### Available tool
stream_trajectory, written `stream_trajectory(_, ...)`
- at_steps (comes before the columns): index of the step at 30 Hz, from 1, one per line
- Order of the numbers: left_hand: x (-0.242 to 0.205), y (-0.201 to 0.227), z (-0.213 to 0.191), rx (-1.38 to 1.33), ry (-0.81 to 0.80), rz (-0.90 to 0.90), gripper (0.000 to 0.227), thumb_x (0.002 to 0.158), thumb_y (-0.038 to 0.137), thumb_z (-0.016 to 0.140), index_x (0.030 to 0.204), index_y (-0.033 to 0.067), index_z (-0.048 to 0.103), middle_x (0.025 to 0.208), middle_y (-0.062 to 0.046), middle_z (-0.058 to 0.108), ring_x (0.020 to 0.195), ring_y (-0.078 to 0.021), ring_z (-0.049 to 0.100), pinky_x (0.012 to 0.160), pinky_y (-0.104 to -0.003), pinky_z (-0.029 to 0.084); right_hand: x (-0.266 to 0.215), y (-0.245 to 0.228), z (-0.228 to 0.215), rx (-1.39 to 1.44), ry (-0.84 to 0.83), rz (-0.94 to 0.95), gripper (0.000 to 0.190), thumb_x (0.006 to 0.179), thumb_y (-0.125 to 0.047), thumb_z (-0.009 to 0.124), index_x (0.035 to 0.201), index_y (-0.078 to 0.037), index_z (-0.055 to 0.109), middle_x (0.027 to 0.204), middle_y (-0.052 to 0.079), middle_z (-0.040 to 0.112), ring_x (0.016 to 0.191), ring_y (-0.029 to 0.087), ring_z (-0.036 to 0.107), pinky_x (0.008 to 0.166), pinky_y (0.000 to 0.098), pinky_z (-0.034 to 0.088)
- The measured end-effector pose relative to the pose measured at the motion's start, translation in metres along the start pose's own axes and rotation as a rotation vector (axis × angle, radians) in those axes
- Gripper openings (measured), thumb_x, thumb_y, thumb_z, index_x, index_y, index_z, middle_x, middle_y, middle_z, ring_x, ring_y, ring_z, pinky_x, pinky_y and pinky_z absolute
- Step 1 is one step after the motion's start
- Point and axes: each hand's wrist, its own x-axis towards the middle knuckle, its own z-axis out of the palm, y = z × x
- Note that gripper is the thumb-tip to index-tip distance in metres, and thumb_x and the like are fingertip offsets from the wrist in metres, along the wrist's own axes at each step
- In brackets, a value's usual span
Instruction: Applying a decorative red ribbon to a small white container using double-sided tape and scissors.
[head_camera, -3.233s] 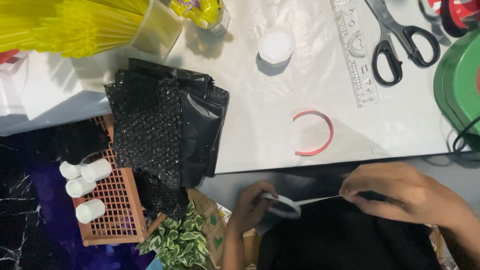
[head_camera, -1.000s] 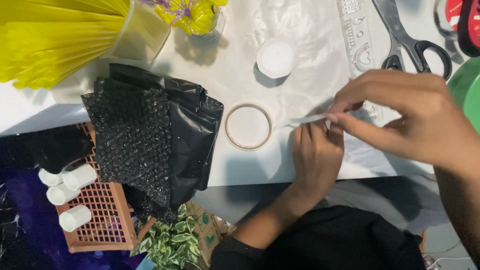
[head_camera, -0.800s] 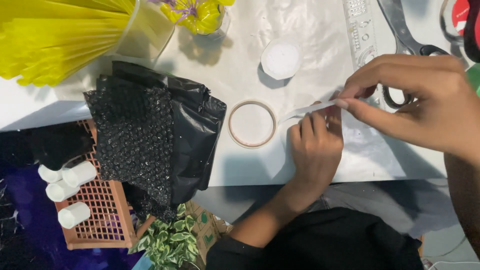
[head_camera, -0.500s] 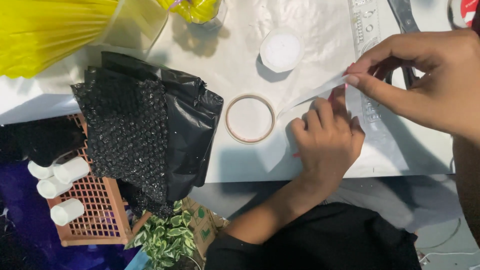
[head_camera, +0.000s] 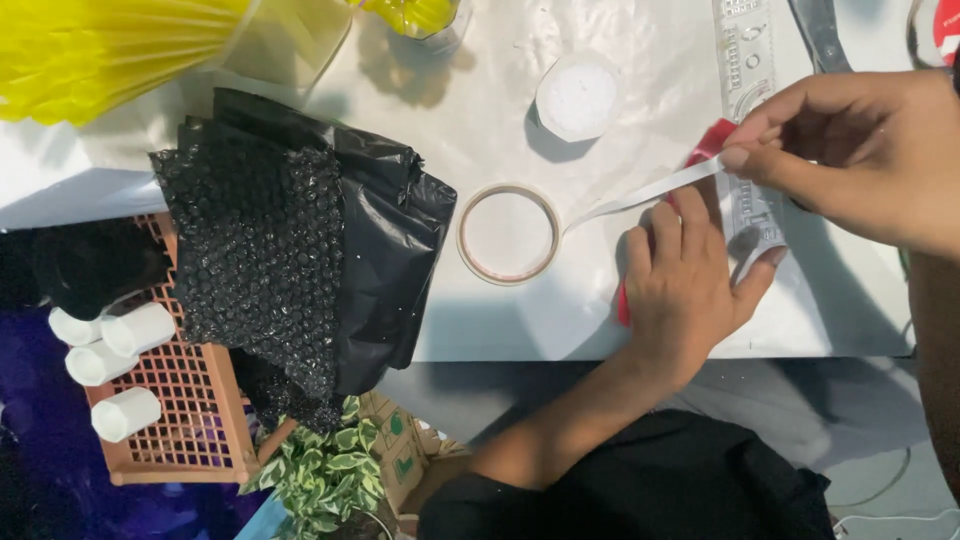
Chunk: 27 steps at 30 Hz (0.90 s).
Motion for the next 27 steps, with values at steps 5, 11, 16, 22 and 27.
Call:
stream_trajectory(5, -0.001, 0.012, 0.01, 0.036, -0.024, -0.068, 0.077, 0.101, 0.054, 0.04, 0.123, -0.0142, 0.067, 0.134, -0.023, 0.057, 0.117, -0.0364, 0.053, 0.086, -0.045, 0.042, 0.009, -0.001, -0.005, -0.07, -0.008, -0.051, 0.01, 0.103, 0.0, 0.076, 0.105, 0.008, 0.073, 0.093, 0.015, 0.073, 0.082, 0.017, 0.066, 0.077, 0.0257, 0.055)
stream_trajectory(11, 0.009, 0.021, 0.003, 0.061, -0.027, -0.164, 0.085, 0.101, 0.055, 0.031, 0.139, -0.0134, 0.062, 0.138, -0.023, 0.057, 0.124, -0.0362, 0.055, 0.096, -0.044, 0.041, 0.022, 0.019, -0.008, -0.19, -0.02, -0.062, 0.01, 0.107, -0.008, 0.079, 0.107, 0.002, 0.076, 0.095, 0.008, 0.074, 0.082, 0.012, 0.065, 0.075, 0.0237, 0.052)
stream_trajectory(16, 0.011, 0.024, 0.001, 0.145, -0.071, -0.195, 0.086, 0.102, 0.058, 0.024, 0.148, -0.0067, 0.057, 0.152, -0.019, 0.055, 0.138, -0.0282, 0.052, 0.098, -0.036, 0.036, 0.023, 0.014, -0.012, -0.206, -0.079, -0.024, 0.012, 0.103, -0.008, 0.076, 0.108, 0.003, 0.077, 0.088, 0.012, 0.074, 0.079, 0.015, 0.068, 0.07, 0.0269, 0.054)
stream_trajectory(22, 0.028, 0.033, -0.01, -0.257, -0.029, -0.246, 0.084, 0.105, 0.049, 0.022, 0.146, -0.0224, 0.042, 0.143, -0.043, 0.05, 0.137, -0.0532, 0.048, 0.121, -0.054, 0.035, 0.005, 0.004, -0.006, -0.105, -0.046, -0.001, 0.014, 0.1, -0.005, 0.077, 0.106, 0.006, 0.075, 0.082, 0.012, 0.071, 0.068, 0.014, 0.059, 0.061, 0.0252, 0.047)
stream_trajectory(27, 0.022, 0.046, 0.005, -0.325, 0.024, -0.254, 0.078, 0.104, 0.044, 0.035, 0.145, -0.0225, 0.042, 0.144, -0.042, 0.049, 0.136, -0.0609, 0.045, 0.119, -0.065, 0.036, 0.006, -0.008, -0.007, -0.063, -0.045, -0.032, 0.012, 0.099, 0.0, 0.076, 0.108, 0.008, 0.074, 0.09, 0.015, 0.073, 0.078, 0.017, 0.067, 0.073, 0.0255, 0.055)
